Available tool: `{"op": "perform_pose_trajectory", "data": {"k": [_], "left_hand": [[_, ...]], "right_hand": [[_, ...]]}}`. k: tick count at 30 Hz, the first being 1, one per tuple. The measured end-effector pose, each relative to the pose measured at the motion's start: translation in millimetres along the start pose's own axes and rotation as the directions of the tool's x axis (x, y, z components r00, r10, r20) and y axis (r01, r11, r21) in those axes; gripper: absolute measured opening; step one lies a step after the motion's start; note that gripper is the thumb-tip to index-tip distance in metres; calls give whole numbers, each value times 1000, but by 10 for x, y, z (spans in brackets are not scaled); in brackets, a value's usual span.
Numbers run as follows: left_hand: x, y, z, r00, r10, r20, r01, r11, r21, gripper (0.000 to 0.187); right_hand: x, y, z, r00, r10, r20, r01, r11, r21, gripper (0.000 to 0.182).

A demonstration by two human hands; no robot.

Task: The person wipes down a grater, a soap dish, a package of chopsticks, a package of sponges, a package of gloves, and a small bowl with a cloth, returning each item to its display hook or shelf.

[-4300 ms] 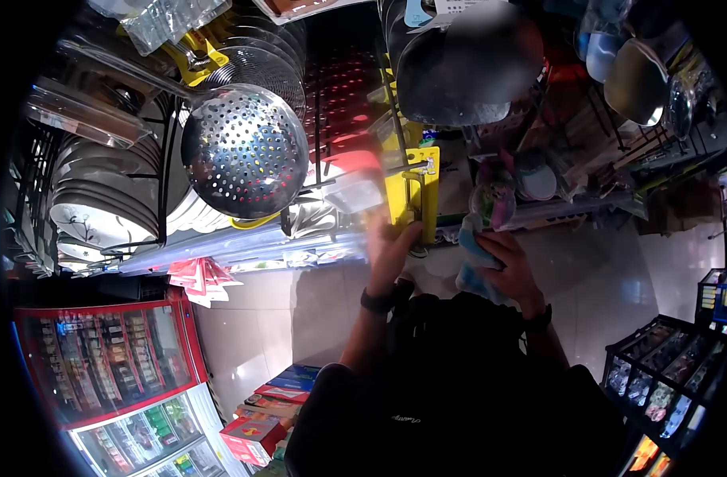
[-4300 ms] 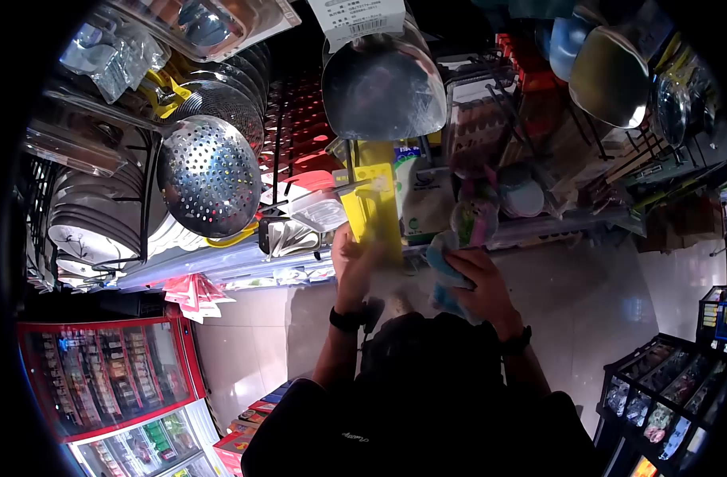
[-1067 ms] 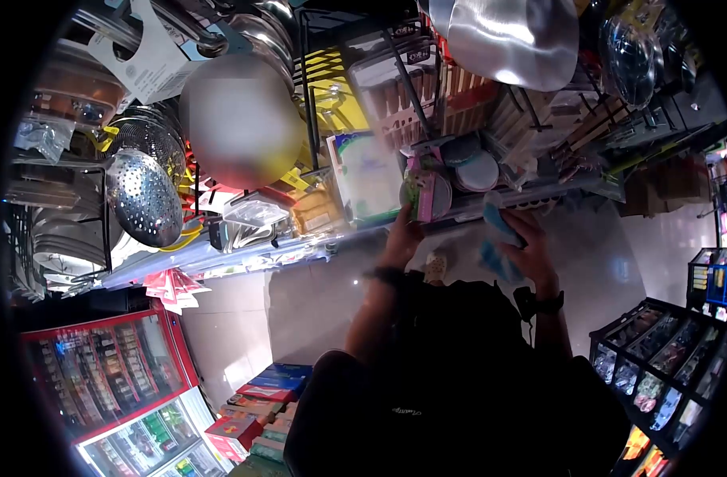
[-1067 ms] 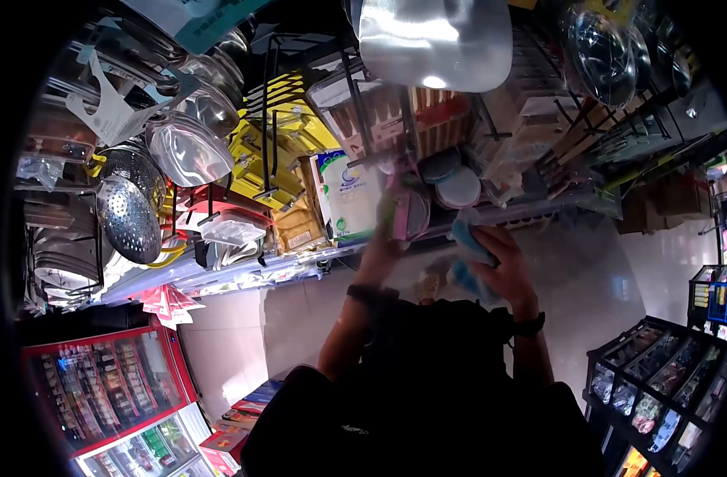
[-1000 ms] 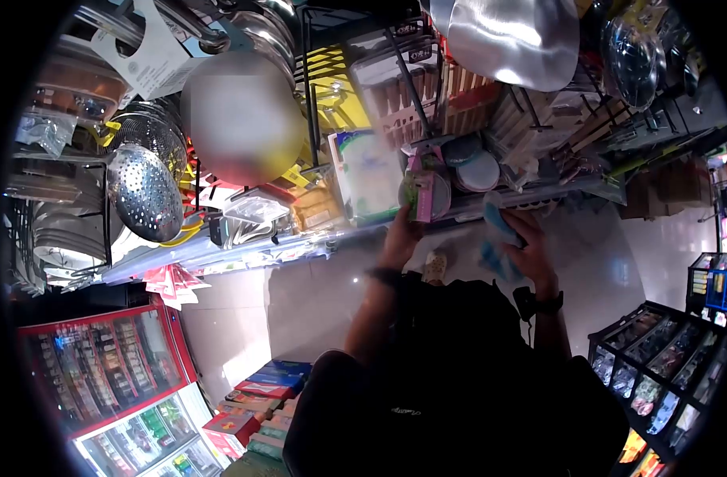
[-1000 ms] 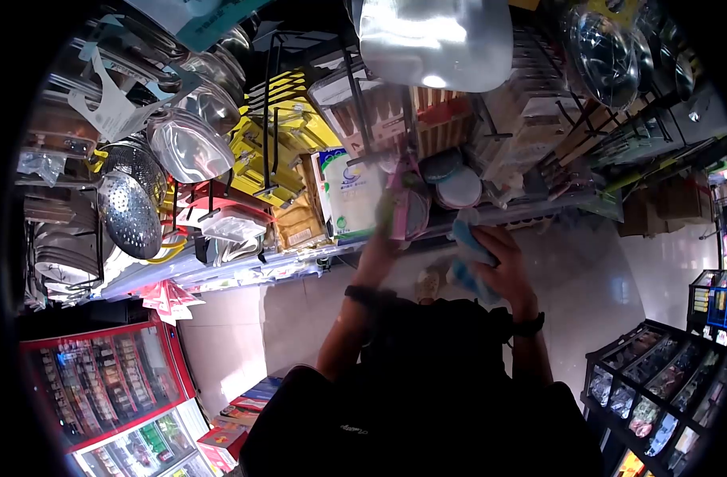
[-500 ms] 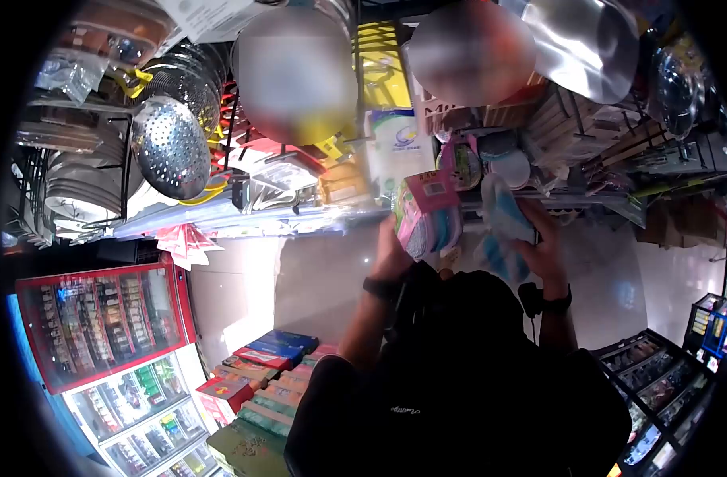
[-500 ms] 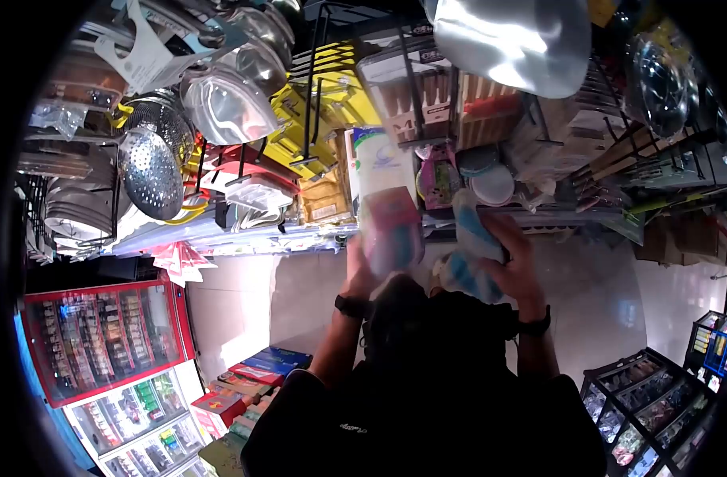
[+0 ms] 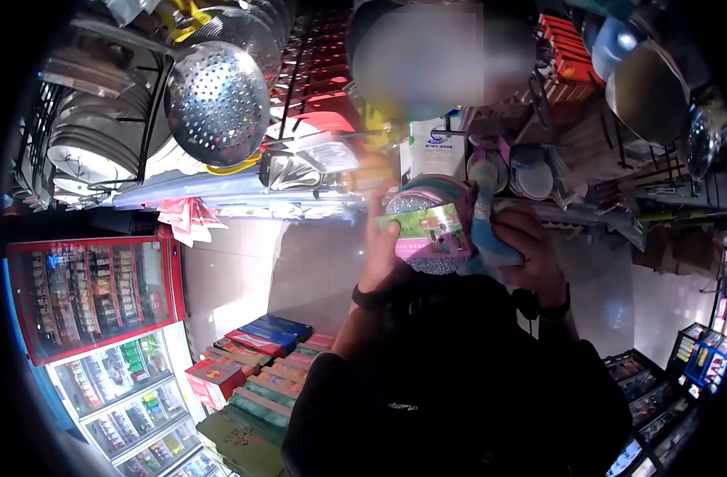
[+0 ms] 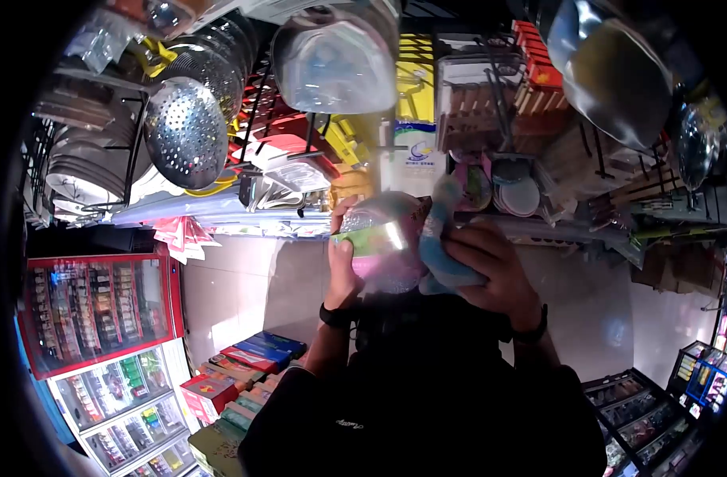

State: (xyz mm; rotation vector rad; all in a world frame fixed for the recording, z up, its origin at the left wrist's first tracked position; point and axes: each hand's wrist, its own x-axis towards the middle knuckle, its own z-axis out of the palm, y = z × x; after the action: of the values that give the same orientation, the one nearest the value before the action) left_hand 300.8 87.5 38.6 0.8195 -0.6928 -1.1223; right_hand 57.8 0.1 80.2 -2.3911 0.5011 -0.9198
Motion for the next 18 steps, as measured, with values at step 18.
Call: {"op": "perform_pose_trajectory", "data": {"k": [18], "left_hand": [[-244,359,-363,981,143,-135,-91,938,334,107]], "right_hand": [[221,-163,267,998,61,-8,-60,994,90,57]]}}
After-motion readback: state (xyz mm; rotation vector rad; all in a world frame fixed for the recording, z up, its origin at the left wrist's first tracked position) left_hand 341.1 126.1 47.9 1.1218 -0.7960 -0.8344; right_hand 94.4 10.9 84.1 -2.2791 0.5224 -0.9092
